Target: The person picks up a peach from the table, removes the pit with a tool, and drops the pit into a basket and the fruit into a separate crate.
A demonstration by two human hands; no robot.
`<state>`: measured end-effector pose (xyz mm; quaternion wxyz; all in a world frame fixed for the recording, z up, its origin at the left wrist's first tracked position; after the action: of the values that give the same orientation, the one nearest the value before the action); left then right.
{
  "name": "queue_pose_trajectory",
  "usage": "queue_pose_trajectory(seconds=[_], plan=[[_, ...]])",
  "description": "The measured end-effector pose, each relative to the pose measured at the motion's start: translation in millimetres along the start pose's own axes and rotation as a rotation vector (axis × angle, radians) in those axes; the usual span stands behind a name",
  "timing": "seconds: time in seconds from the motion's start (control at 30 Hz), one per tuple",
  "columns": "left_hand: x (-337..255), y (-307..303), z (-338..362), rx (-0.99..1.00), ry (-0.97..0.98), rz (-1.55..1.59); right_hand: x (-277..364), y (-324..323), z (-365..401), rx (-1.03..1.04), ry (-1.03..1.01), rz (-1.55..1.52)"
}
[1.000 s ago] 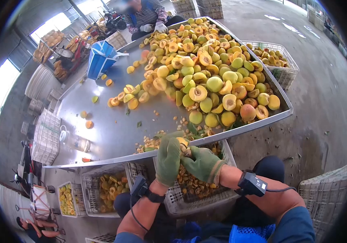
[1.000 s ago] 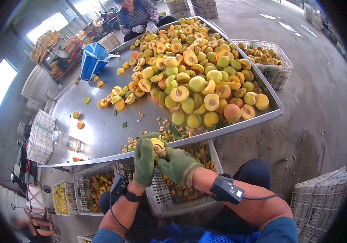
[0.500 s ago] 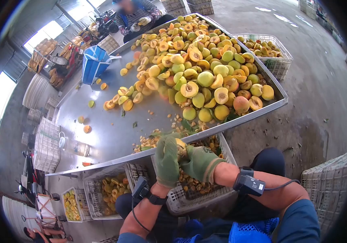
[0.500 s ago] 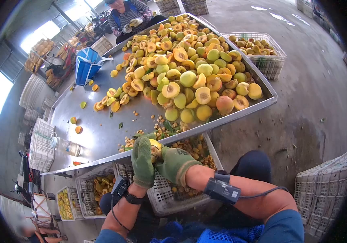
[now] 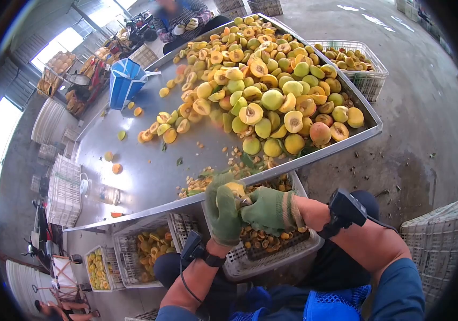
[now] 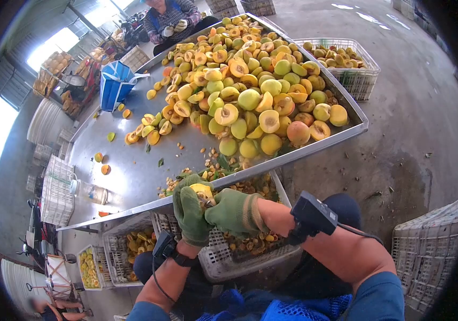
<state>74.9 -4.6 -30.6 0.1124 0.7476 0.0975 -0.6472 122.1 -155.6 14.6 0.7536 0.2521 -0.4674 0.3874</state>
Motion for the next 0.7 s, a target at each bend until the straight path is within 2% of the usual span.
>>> queue_pose_trajectory(seconds=[0.03, 0.13, 0.17, 0.37, 0.43, 0.53, 0.7], plan=[[3.9, 1.3, -0.5, -0.014, 0.025, -0.008, 0.6, -1.1, 1.4, 0.017, 0.033, -0.017], [2.5, 10.4, -0.5, -0.053, 0.015, -0.035, -21.3, 3.0, -21.9, -0.148, -0.315, 0.327], [1.7, 12.7, 0.1, -0.068, -0.004, -0.044, -26.0, 3.3, -22.8, -0.165, -0.312, 0.342], [-9.4, -4.0, -21.7, 0.338, -0.274, 0.042, -30.2, 5.9, -15.2, -0.297, -0.275, 0.533], [-12.9, 0.2, -17.8, 0.222, -0.247, -0.007, -28.7, 8.4, -18.8, -0.309, -0.267, 0.512], [-7.0, 5.5, -14.2, 0.086, -0.246, 0.008, -42.3, 14.2, -29.6, -0.275, -0.358, 0.311], [-3.3, 5.5, -8.5, -0.005, -0.17, 0.03, -41.0, 19.7, -35.9, -0.148, -0.251, 0.121]])
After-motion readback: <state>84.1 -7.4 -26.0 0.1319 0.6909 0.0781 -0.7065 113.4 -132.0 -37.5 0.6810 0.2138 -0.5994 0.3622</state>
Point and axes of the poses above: each hand's wrist, its own z-axis away from the middle knuckle, its own y-axis out of the palm, x = y × z, the point moved 2 cm from there along -z, towards the middle knuckle, and after that the axes turned 6 degrees about -y, right-handed, at the moved point
